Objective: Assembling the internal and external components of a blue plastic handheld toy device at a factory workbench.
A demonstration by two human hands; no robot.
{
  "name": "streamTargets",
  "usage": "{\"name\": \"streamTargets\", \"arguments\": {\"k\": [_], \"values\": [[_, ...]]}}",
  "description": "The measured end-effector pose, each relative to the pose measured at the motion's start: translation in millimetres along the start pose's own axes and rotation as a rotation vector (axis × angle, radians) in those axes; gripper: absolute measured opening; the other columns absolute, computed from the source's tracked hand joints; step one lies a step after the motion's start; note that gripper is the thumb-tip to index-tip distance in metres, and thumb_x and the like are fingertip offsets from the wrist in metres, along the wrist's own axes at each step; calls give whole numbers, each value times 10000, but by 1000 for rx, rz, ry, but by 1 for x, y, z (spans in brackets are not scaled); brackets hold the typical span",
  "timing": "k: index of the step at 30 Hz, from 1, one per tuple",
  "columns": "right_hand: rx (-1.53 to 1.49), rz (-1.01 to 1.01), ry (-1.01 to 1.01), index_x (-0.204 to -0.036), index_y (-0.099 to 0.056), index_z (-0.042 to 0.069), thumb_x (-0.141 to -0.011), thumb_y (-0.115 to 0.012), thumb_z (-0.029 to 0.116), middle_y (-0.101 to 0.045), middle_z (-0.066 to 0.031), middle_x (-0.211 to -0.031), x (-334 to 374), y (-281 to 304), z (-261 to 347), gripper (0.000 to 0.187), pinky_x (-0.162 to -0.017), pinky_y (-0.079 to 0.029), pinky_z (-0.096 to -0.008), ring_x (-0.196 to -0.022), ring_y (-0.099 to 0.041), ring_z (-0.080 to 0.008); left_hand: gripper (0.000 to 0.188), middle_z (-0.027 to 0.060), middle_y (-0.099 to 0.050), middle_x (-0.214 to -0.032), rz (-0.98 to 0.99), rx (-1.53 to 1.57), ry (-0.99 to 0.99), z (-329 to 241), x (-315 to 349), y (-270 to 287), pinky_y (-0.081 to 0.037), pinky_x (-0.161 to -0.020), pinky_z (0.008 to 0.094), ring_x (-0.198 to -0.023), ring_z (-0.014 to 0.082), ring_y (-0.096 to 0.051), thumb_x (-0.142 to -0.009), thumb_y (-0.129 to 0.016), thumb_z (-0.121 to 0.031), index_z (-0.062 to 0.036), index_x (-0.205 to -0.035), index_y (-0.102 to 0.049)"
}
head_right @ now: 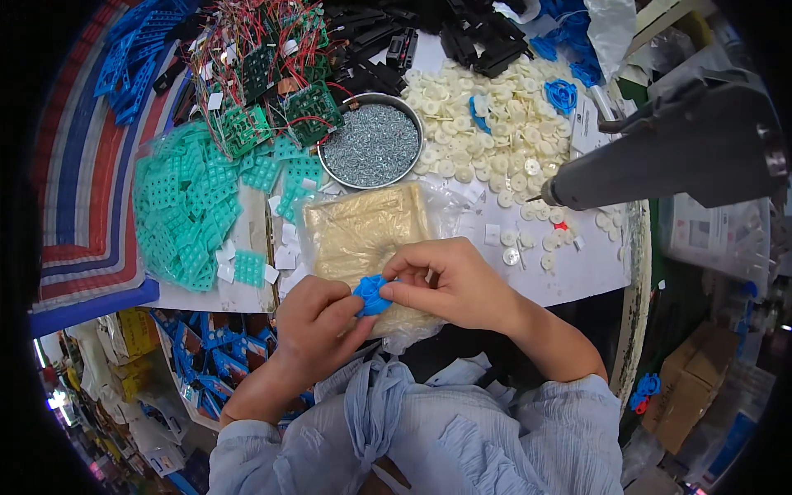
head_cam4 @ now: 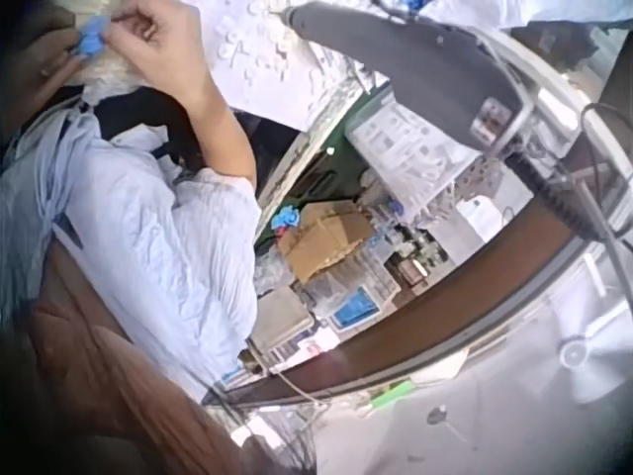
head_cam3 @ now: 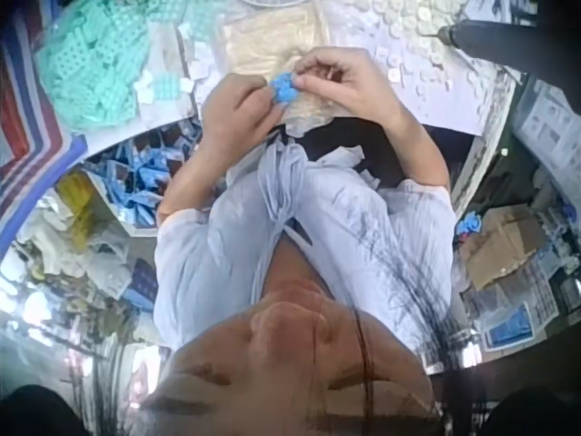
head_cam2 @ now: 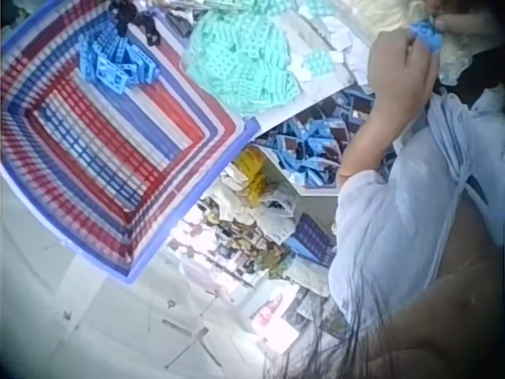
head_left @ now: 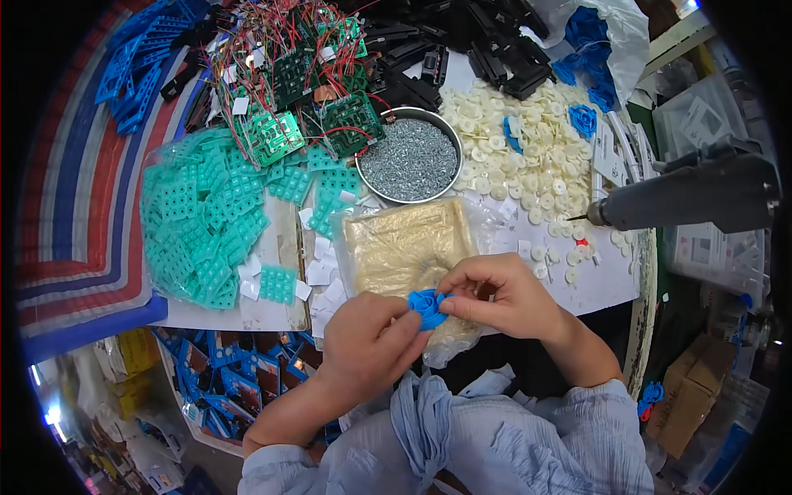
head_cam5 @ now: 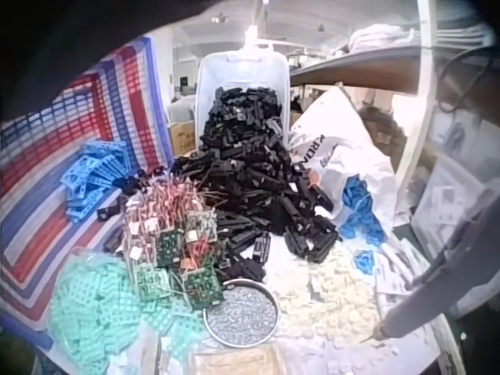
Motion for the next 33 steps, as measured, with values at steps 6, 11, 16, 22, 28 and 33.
{"name": "streamTargets", "arguments": {"k": [6, 11, 16, 22, 28, 33], "values": [[44, -93, 69, -1034, -714, 21, -899, -742, 137, -659, -50, -739, 5, 2, -2, 180, -583, -468, -243, -642, -610, -95, 293, 71, -638, -889, -20, 18, -116, 14, 14, -14, -473, -564, 359, -691, 262, -623, -693, -849, -52, -77, -923, -669], [216, -175, 119, -1015, -698, 15, -879, -758, 166, -629, -78, -705, 3, 6, 2, 212, -559, -470, -281, -590, -604, -138, 291, 63, -634, -901, 6, 19, -181, 23, 17, -16, -462, -556, 363, -682, 250, -617, -698, -848, -69, -88, -931, -675], [534, -188, 280, -948, -679, 36, -829, -764, 86, -653, -115, -764, 9, -21, 7, 155, -551, -493, -340, -610, -642, -244, 305, 31, -633, -973, 41, -104, -255, 17, 12, -12, -469, -698, 388, -780, 219, -613, -707, -832, -143, -112, -973, -685], [697, -142, 336, -956, -589, 44, -822, -699, 101, -618, -118, -792, -6, -9, -1, 182, -628, -513, -424, -733, -636, -328, 381, 45, -623, -1055, 80, -83, -176, -2, 16, -12, -447, -843, 443, -939, 241, -578, -707, -817, -214, -105, -1049, -688], [893, -49, 512, -882, -586, 58, -709, -727, 61, -581, -94, -823, -31, -2, -16, 223, -684, -515, -401, -807, -601, -296, 435, 97, -625, -1203, 214, -96, -117, 21, 12, -18, -440, -966, 491, -1111, 299, -575, -796, -768, -271, -33, -1146, -667], [956, -24, 406, -874, -591, 58, -698, -714, 60, -587, -80, -844, -35, -5, -14, 215, -700, -524, -379, -826, -601, -283, 488, 105, -621, -1260, 373, -195, -142, 18, 17, -24, -392, -1056, 494, -1208, 269, -559, -838, -727, -329, -24, -1211, -654]]}}
Point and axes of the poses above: each hand's wrist, its own x-axis away from the middle knuckle, its own y-axis out of the back of the hand, z = x × y, the point moved 1 cm from there along -x, towards the middle knuckle
